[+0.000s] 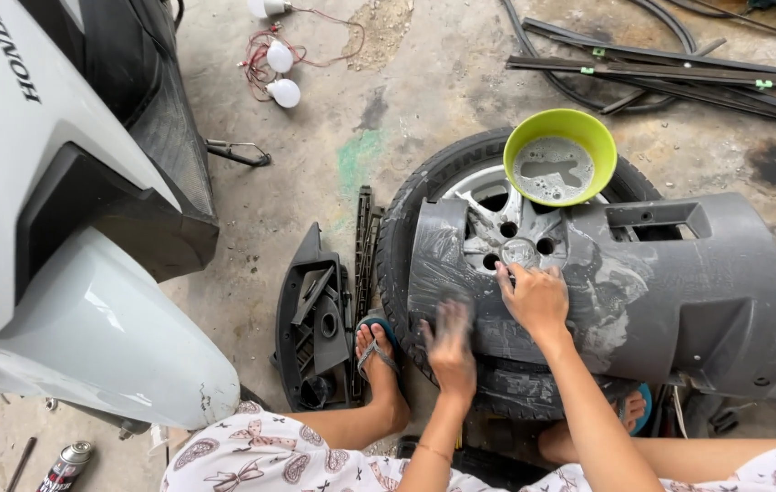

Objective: The person sands a black plastic car part with sandpaper while it rests on a tire. They use both hands to rub the sandpaper over the surface, occasionally dipping it into a green bowl of soapy water to keep it wet.

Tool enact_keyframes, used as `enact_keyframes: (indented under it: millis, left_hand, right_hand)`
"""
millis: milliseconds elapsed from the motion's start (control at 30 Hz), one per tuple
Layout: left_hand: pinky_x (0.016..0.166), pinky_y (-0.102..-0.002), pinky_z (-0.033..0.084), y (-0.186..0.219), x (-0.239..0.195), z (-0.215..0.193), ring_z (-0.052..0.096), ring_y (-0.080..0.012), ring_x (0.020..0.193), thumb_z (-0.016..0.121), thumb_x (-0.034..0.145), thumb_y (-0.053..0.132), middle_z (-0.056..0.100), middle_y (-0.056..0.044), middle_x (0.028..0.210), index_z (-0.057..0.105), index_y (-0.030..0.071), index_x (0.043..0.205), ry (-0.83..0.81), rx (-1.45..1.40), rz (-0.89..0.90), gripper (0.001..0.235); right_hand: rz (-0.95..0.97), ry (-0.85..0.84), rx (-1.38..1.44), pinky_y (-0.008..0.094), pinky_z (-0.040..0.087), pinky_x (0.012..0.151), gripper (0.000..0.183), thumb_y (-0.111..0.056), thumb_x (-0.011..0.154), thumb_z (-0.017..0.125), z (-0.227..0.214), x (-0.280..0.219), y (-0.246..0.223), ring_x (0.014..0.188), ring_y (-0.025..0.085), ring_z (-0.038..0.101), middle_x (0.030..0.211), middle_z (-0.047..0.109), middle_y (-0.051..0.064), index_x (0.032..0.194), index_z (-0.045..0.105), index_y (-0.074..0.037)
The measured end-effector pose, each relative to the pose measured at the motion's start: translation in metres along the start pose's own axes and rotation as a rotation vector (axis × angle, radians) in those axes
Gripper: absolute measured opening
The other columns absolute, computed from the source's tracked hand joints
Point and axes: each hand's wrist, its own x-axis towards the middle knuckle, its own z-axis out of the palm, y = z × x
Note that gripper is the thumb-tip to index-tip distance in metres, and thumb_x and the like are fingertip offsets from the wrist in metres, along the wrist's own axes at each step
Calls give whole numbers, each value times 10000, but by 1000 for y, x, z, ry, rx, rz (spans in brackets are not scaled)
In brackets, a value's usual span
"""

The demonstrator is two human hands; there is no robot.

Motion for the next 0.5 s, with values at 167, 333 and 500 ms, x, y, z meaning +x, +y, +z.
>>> enact_keyframes:
  millis: [167, 333, 500]
  left_hand:
    - [1245, -481, 195, -43, 9, -3, 531, -125, 1371, 516, 1043, 172, 631, 32, 1443, 663, 237, 1379, 39, 88, -70, 373]
    - [1312, -489, 134, -14, -4, -20, 391, -224, 1508, 551, 1062, 13, 448, -66, 1584, 500, 131, 1496, -124, -36, -87, 452]
    - [1213, -505, 241, -29, 8, 0, 549, -230, 1368, 573, 1029, 136, 649, -64, 1424, 678, 159, 1372, 90, 96, -153, 359]
  right_hand:
    - [4, 37, 1, 404, 485, 876, 442, -507, 1036, 486, 3, 0, -1, 746, 310, 755, 708, 724, 167, 967, 773, -178]
    - [-38, 3, -49, 459, 503, 921, 557, -455, 1084, 397, -2, 2, -6, 458, 268, 605, 514, 647, 82, 833, 749, -103]
    - [7, 21, -12, 432, 517, 827, 383, -431, 1030, 512, -1, -1, -5, 740, 335, 754, 694, 718, 170, 927, 766, -163]
